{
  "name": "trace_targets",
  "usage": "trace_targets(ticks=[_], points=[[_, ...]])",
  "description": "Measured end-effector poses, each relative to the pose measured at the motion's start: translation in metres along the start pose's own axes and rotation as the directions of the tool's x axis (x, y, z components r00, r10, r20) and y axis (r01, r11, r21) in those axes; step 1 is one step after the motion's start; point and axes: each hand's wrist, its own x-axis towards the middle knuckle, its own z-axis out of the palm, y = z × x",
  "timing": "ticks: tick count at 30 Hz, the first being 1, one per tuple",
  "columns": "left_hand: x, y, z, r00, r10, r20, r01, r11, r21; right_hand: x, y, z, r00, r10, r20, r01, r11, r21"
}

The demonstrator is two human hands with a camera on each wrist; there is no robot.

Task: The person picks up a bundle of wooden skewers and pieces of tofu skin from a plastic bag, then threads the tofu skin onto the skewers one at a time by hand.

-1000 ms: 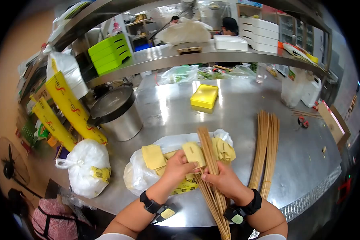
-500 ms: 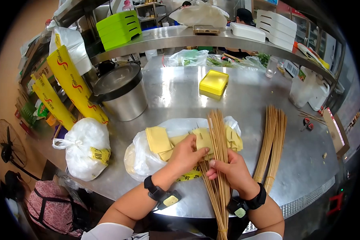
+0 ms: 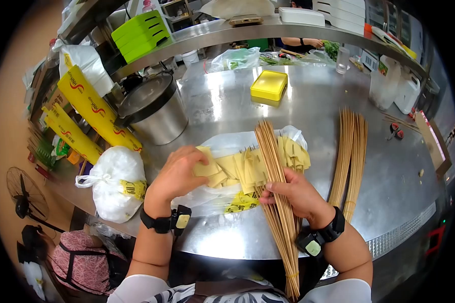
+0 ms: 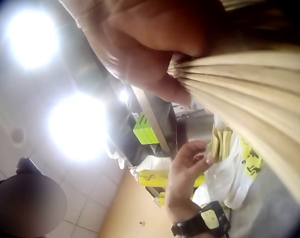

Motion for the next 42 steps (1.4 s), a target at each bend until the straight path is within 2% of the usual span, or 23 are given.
trace_targets(ticks=[2, 6, 12, 14, 15, 17, 18, 20, 21, 23, 24, 26, 27, 29, 30, 31, 33, 38, 40, 41, 42], points=[[-0.003, -0.009, 0.0, 0.996, -0.05, 0.077, 0.051, 0.999, -0.005, 0.001, 0.0, 0.0, 1.0, -0.004, -0.005, 0.004, 1.0, -0.002], [-0.005, -0.021, 0.009, 0.997, -0.061, 0.036, 0.064, 0.994, -0.09, 0.002, 0.002, -0.002, 1.0, -0.013, 0.001, 0.013, 1.0, -0.003], [-0.003, -0.033, 0.011, 0.993, -0.077, 0.086, 0.095, 0.966, -0.241, 0.001, 0.001, 0.002, 0.999, -0.027, -0.018, 0.027, 0.999, -0.018], [-0.002, -0.039, 0.015, 0.981, -0.154, 0.119, 0.187, 0.916, -0.354, 0.002, 0.002, 0.0, 1.0, -0.015, -0.024, 0.014, 1.0, -0.025], [-0.002, -0.041, 0.015, 0.983, -0.147, 0.113, 0.178, 0.918, -0.355, 0.002, 0.002, -0.001, 0.999, 0.0, -0.033, -0.001, 0.999, -0.033], [-0.001, -0.041, 0.014, 0.954, -0.261, 0.146, 0.299, 0.816, -0.495, 0.001, 0.001, 0.0, 0.999, -0.008, -0.034, 0.008, 1.0, -0.02], [0.002, -0.038, 0.011, 0.956, -0.258, 0.141, 0.294, 0.817, -0.496, 0.001, 0.001, 0.0, 0.999, -0.007, -0.033, 0.007, 1.0, -0.002], [0.005, -0.03, 0.005, 0.899, -0.421, 0.116, 0.432, 0.814, -0.388, 0.001, 0.001, 0.003, 0.999, -0.01, -0.051, 0.011, 1.0, 0.015], [0.006, -0.029, 0.007, 0.9, -0.42, 0.114, 0.43, 0.816, -0.387, 0.001, 0.001, 0.004, 0.998, -0.011, -0.069, 0.013, 0.999, 0.034], [0.011, -0.031, 0.017, 0.906, -0.422, -0.025, 0.385, 0.848, -0.364, 0.0, 0.001, 0.002, 0.999, -0.005, -0.044, 0.006, 1.0, 0.019], [0.016, -0.036, 0.023, 0.908, -0.417, -0.029, 0.379, 0.851, -0.363, 0.0, 0.0, 0.0, 1.0, 0.001, -0.022, -0.001, 1.0, 0.004], [0.029, -0.039, 0.03, 0.82, -0.529, -0.22, 0.214, 0.639, -0.739, 0.002, 0.002, -0.003, 1.0, -0.013, -0.007, 0.013, 1.0, -0.015], [0.034, -0.033, 0.031, 0.822, -0.526, -0.218, 0.213, 0.639, -0.739, 0.002, 0.003, -0.003, 1.0, -0.017, 0.01, 0.018, 0.999, -0.035], [0.047, -0.016, 0.034, 0.776, -0.631, -0.014, 0.104, 0.15, -0.983, 0.002, 0.004, -0.001, 0.999, -0.038, 0.012, 0.039, 0.999, -0.032], [0.054, -0.018, 0.046, 0.782, -0.621, 0.049, 0.096, 0.042, -0.995, 0.001, 0.003, 0.0, 0.998, -0.061, 0.013, 0.061, 0.998, -0.03], [0.058, -0.016, 0.053, 0.783, -0.619, 0.053, 0.093, 0.033, -0.995, -0.001, 0.002, 0.002, 0.998, -0.059, 0.007, 0.06, 0.997, -0.038], [0.069, -0.008, 0.064, 0.82, -0.548, 0.167, 0.067, -0.197, -0.978, -0.003, -0.002, 0.005, 0.998, -0.057, 0.005, 0.057, 0.998, -0.015], [0.076, 0.0, 0.081, 0.827, -0.536, 0.17, 0.046, -0.237, -0.971, -0.004, -0.003, 0.005, 0.998, -0.047, 0.038, 0.047, 0.999, -0.004], [0.074, 0.01, 0.079, 0.829, -0.488, 0.274, 0.038, -0.439, -0.898, -0.003, -0.002, 0.002, 0.998, -0.031, 0.047, 0.03, 0.999, 0.015], [0.072, 0.012, 0.08, 0.828, -0.488, 0.278, 0.038, -0.444, -0.895, -0.002, -0.001, 0.0, 0.998, -0.013, 0.058, 0.011, 0.999, 0.035], [0.071, 0.015, 0.08, 0.852, -0.425, 0.304, 0.075, -0.476, -0.876, -0.002, -0.001, 0.0, 0.998, -0.008, 0.054, 0.007, 1.0, 0.03]])
